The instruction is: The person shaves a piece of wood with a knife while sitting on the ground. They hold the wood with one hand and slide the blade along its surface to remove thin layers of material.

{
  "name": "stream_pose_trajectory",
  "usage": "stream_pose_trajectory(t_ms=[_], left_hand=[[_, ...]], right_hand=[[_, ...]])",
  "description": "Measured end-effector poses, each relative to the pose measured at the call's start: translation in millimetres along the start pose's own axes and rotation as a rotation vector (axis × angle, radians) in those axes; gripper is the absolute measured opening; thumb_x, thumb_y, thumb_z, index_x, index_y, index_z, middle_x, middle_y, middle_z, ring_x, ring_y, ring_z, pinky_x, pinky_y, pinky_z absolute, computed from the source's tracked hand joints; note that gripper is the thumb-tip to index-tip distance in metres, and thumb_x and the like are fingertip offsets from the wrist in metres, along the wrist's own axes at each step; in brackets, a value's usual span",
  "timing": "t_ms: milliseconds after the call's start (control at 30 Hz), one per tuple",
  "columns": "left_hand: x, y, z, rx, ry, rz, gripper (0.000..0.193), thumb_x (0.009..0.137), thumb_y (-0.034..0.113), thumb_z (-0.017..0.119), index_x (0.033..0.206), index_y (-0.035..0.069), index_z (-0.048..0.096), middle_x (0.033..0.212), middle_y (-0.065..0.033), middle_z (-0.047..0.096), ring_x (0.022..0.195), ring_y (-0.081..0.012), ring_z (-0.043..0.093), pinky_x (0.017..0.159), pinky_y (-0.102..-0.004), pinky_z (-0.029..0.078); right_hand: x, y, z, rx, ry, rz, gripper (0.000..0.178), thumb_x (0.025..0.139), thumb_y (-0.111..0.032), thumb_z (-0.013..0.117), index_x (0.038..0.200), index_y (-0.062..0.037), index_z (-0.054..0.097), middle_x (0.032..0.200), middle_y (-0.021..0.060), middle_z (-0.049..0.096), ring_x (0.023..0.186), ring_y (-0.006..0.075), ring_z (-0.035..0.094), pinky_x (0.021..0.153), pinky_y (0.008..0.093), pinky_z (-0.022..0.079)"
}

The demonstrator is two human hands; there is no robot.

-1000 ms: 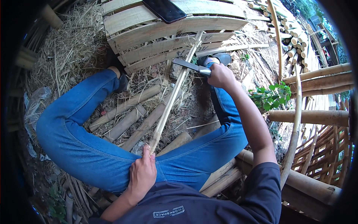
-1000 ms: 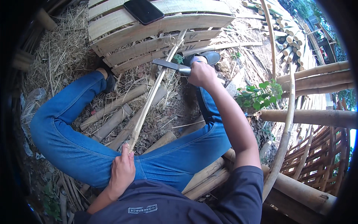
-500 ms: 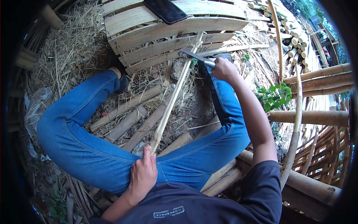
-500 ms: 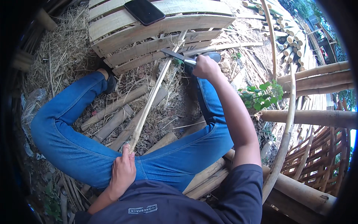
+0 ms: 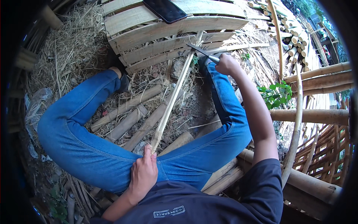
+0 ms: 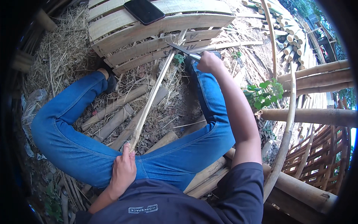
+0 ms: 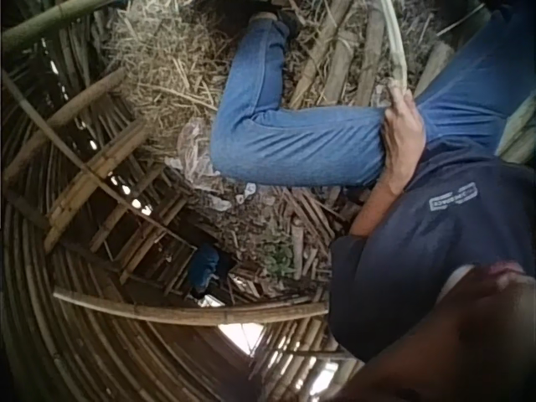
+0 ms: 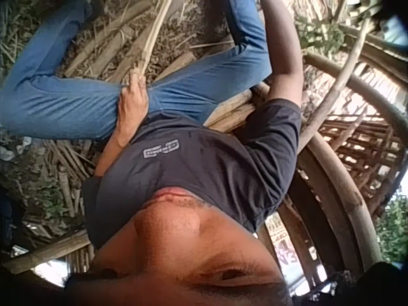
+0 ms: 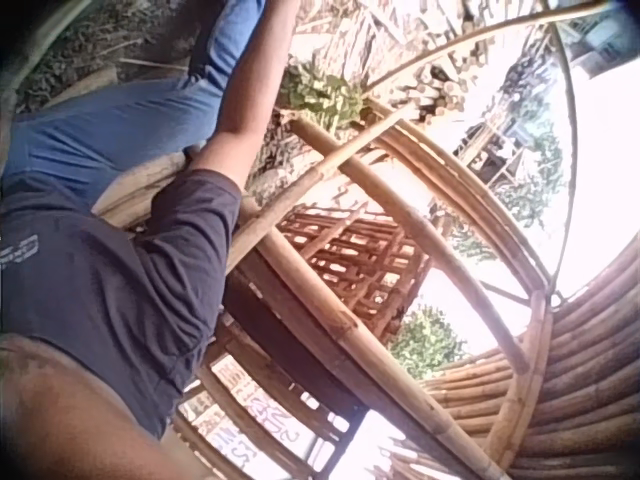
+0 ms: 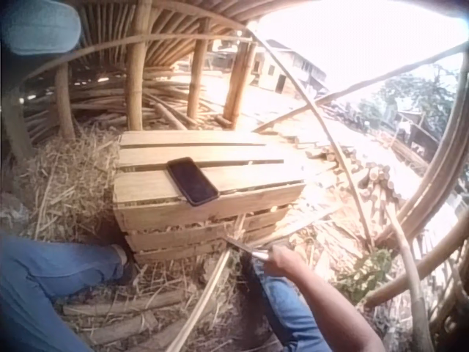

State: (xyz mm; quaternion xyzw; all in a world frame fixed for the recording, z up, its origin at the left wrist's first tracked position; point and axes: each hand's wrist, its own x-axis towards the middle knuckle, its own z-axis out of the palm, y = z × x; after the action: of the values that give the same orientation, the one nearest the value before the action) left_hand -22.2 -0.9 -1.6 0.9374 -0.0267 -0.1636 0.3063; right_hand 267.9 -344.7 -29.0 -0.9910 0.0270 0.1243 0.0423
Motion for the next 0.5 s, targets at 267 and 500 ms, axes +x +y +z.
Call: stream_pose_trajectory(t_ms=[267, 500], left_hand=[[0.2, 1.0, 1.1, -0.049, -0.052, -0.026, 0.033, 0.099, 0.018, 0.045, 0.125, -0.002, 0.043, 0.06, -0.0239, 0.059, 0.06, -0.0456, 0.06, 0.055, -0.0545, 0.046], [0.7, 0.3, -5.5, -0.115, -0.045, -0.064, 0.035, 0.099, 0.02, 0.045, 0.126, -0.002, 0.044, 0.062, -0.0255, 0.059, 0.062, -0.047, 0.06, 0.057, -0.0551, 0.046]], right_hand=[[-8.6, -4.2, 5.2, 0.06, -0.027, 0.033, 0.039, 0.075, -0.022, 0.064, 0.103, 0.0047, 0.065, 0.099, 0.0263, 0.067, 0.097, 0.0395, 0.065, 0.086, 0.0446, 0.052], [-88.6, -48.4, 7.4, 0.307, -0.105, -0.313, 0.03, 0.078, -0.025, 0.069, 0.09, 0.0021, 0.068, 0.076, 0.0232, 0.067, 0.081, 0.0391, 0.067, 0.078, 0.0442, 0.053]])
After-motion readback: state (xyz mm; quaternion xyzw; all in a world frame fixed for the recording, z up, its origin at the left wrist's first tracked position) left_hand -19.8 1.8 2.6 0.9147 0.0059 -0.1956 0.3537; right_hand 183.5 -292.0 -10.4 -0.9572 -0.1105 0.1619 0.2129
